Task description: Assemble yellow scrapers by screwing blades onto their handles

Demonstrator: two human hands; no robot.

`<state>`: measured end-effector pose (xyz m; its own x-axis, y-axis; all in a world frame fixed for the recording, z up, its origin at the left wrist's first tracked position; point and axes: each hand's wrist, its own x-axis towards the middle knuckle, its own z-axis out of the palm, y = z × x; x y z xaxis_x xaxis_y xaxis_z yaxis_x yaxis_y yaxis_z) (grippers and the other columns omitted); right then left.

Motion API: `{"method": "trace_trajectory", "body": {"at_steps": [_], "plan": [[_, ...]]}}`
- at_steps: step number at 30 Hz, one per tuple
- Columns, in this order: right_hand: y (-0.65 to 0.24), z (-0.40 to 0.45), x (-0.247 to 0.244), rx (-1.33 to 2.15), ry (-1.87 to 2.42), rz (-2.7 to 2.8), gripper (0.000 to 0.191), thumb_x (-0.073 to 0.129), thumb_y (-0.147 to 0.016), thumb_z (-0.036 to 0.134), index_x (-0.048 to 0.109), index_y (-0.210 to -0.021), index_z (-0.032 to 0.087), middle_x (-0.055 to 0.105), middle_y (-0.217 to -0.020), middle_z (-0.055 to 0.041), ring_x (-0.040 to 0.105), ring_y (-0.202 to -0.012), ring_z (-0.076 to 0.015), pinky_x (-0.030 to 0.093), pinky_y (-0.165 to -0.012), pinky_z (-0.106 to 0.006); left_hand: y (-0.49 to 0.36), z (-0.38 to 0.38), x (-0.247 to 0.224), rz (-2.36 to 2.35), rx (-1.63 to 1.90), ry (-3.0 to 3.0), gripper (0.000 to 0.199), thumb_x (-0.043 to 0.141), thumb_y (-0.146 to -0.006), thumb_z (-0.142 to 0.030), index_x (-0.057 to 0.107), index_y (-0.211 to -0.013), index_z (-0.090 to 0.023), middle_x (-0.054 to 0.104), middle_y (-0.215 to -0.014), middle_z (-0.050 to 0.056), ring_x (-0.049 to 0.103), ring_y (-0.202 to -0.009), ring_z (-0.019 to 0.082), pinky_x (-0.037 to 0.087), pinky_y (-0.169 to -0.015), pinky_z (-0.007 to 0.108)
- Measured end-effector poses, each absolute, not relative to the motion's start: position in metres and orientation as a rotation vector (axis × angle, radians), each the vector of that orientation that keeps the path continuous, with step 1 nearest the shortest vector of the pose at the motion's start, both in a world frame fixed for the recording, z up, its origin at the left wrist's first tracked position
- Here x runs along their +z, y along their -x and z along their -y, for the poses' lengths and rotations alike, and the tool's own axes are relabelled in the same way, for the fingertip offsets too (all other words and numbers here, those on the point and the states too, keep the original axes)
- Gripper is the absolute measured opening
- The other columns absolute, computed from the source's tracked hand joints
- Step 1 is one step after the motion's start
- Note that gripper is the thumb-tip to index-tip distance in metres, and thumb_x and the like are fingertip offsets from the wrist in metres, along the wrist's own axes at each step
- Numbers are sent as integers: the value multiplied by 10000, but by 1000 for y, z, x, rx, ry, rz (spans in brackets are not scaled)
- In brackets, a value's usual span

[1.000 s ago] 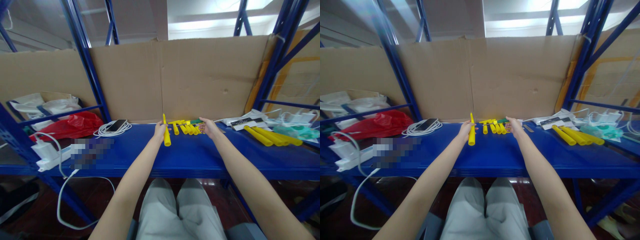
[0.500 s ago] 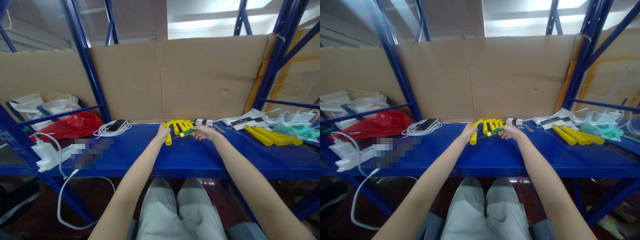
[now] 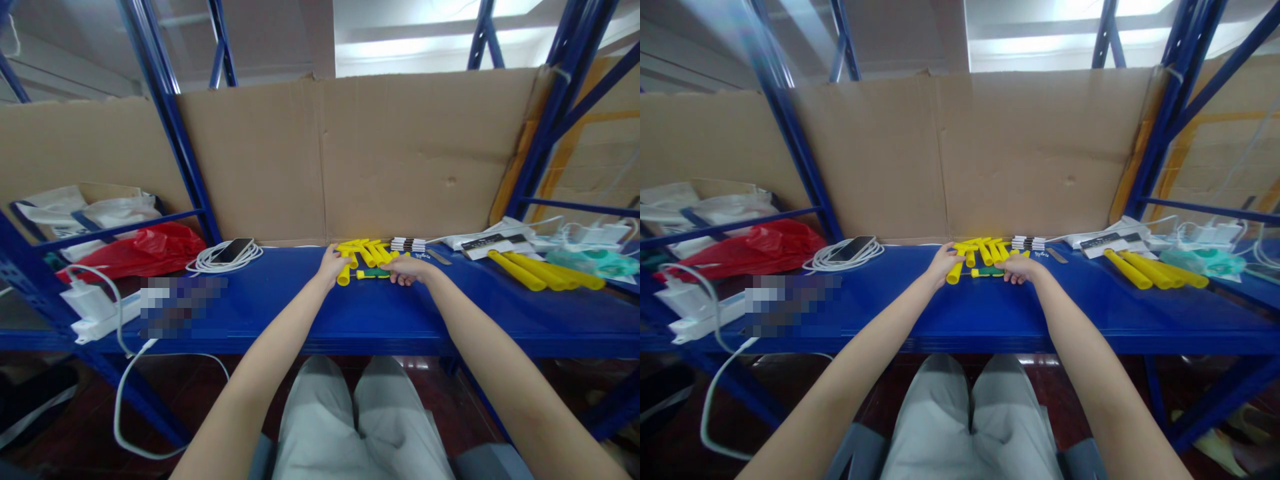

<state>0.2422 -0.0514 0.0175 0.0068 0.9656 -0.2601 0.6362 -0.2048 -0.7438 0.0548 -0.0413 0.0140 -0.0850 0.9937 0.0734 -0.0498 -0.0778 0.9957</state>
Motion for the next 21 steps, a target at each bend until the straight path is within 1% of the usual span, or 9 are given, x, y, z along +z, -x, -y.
{"method": "trace_trajectory", "body": {"at_steps": [5, 9, 14, 18, 21], "plan": [[-244, 49, 15, 900, 1882, 1692, 305, 521, -883, 342, 489, -641, 159, 504, -454, 28, 400, -342, -52, 286, -347, -178, -60, 40, 10, -1109, 1332, -1157, 730, 602, -682, 77, 390, -1352, -121, 553, -1259, 183, 670, -852, 171, 528, -716, 249], [-245, 48, 14, 762, 1881, 1740, 347, 518, -875, 337, 495, -580, 155, 486, -426, 23, 388, -333, -49, 268, -325, -171, -64, 38, 4, -1068, 1335, -1167, 695, 616, -686, 69, 422, -1323, -132, 504, -1323, 180, 651, -948, 191, 526, -755, 256], [-248, 45, 12, 640, 1885, 1725, 336, 551, -841, 280, 499, -534, 155, 456, -383, 30, 373, -307, -49, 261, -311, -169, -69, 43, -1, -1076, 1319, -1224, 727, 661, -655, 61, 446, -1309, -171, 470, -1366, 162, 612, -1054, 214, 521, -804, 271], [-253, 38, 8, 508, 1900, 1714, 299, 545, -822, 241, 539, -537, 152, 440, -357, 25, 386, -309, -67, 293, -340, -180, -73, 46, -3, -1076, 1319, -1247, 774, 696, -621, 67, 441, -1311, -171, 454, -1378, 177, 617, -1041, 213, 521, -812, 284], [-258, 33, 6, 394, 1896, 1702, 240, 542, -801, 217, 600, -582, 139, 489, -394, 5, 440, -343, -83, 340, -386, -187, -73, 46, -3, -1098, 1321, -1260, 716, 680, -641, 68, 460, -1286, -151, 479, -1353, 178, 626, -1020, 203, 520, -809, 282]]}}
